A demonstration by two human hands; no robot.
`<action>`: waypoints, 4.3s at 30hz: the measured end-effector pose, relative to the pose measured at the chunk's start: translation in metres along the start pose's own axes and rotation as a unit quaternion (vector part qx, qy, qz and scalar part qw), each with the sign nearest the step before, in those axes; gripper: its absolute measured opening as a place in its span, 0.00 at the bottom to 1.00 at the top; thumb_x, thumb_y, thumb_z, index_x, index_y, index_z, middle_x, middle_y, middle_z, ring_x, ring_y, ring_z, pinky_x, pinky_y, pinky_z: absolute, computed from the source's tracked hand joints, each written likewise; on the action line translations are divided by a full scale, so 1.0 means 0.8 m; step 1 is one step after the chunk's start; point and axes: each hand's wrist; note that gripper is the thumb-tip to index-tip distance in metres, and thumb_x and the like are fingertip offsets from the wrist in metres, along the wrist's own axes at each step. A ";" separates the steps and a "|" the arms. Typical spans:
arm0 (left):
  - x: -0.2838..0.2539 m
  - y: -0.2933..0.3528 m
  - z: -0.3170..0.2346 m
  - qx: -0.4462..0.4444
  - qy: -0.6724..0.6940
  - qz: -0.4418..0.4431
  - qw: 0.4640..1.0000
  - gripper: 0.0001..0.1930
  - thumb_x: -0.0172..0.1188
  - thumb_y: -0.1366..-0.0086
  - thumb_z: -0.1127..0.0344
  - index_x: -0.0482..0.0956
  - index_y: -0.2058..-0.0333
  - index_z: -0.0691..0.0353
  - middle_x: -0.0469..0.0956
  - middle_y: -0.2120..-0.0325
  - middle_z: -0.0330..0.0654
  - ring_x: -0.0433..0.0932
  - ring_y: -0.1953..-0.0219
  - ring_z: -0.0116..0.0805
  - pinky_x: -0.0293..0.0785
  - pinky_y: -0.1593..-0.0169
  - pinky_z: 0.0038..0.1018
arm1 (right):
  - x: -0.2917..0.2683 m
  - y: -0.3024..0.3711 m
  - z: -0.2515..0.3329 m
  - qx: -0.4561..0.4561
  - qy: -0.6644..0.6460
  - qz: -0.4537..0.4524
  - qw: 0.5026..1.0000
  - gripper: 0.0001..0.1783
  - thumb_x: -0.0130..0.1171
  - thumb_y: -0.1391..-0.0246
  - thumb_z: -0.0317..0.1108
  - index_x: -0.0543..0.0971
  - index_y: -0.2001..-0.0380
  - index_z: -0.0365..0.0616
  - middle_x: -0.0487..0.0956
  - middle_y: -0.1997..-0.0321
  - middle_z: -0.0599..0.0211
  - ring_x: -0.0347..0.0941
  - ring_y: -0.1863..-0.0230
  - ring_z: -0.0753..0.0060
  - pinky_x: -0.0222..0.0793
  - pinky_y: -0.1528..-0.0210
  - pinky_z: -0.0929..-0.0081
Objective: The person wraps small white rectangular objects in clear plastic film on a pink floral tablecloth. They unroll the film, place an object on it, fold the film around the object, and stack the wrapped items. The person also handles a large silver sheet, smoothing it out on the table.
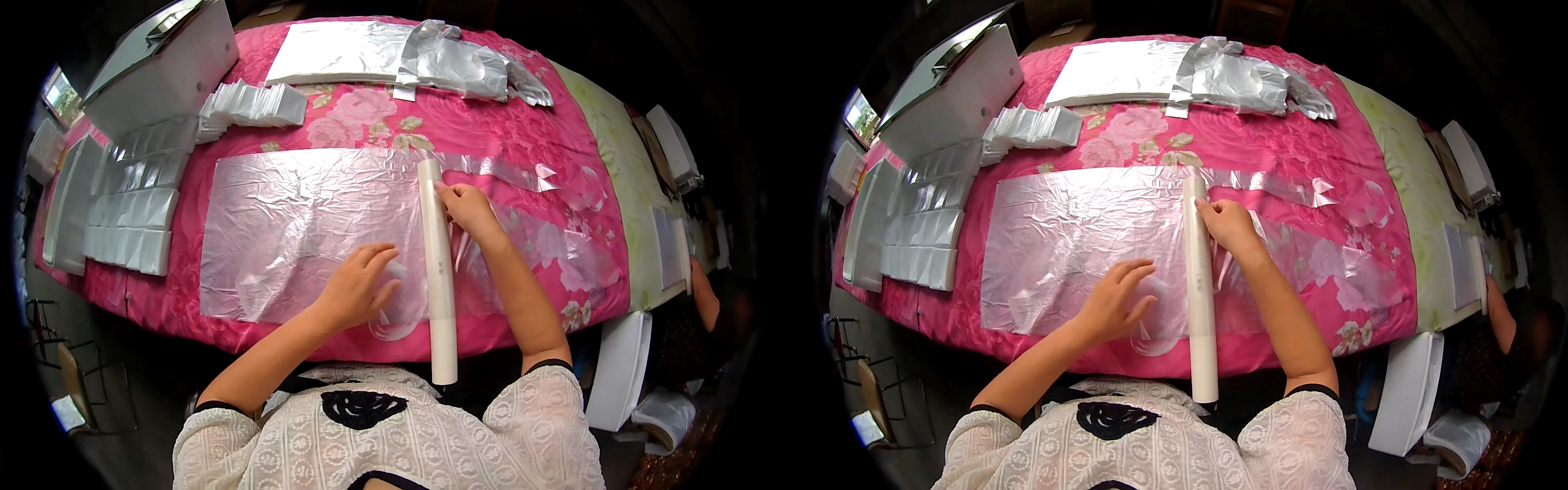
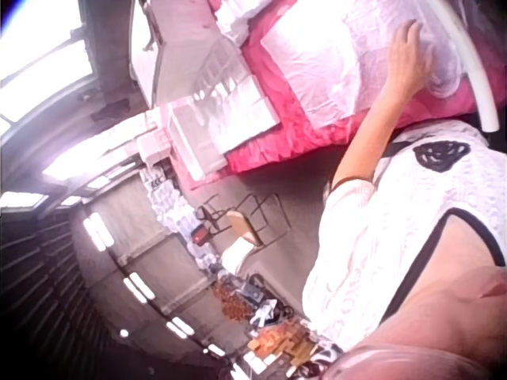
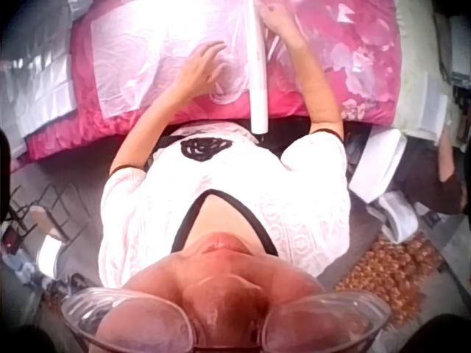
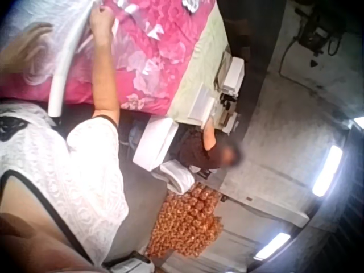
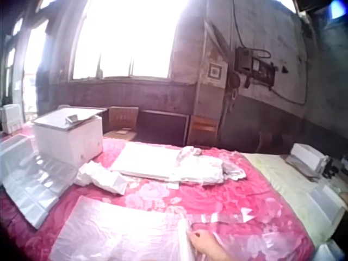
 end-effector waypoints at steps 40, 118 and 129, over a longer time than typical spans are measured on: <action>-0.006 -0.025 -0.003 -0.107 0.450 -0.205 0.863 0.44 0.58 0.43 0.52 0.40 0.38 0.66 0.44 0.38 0.50 0.53 0.39 0.41 0.54 0.40 0.36 | 0.039 0.075 0.105 -0.500 0.170 0.042 0.848 0.39 0.60 0.60 0.37 0.61 0.43 0.36 0.59 0.40 0.39 0.49 0.36 0.40 0.49 0.37 0.60; -0.137 0.224 -0.014 -0.379 0.662 -0.098 0.639 0.35 0.65 0.51 0.55 0.63 0.49 0.70 0.74 0.65 0.46 0.77 0.69 0.31 0.76 0.64 0.26 | 0.251 0.143 0.224 -0.044 -0.597 0.331 0.729 0.34 0.62 0.54 0.38 0.57 0.49 0.36 0.71 0.67 0.63 0.70 0.65 0.74 0.71 0.61 0.75; -0.131 0.190 -0.019 -0.321 0.668 0.032 0.670 0.30 0.60 0.46 0.53 0.64 0.52 0.68 0.70 0.71 0.40 0.73 0.71 0.28 0.74 0.67 0.25 | 0.227 0.163 0.190 -0.064 -0.593 0.270 0.756 0.31 0.63 0.55 0.36 0.59 0.53 0.36 0.71 0.67 0.62 0.72 0.68 0.73 0.72 0.64 0.74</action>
Point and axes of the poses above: each hand's wrist, its own y-axis away from the middle knuckle, its own x-axis out of the palm, z = x × y
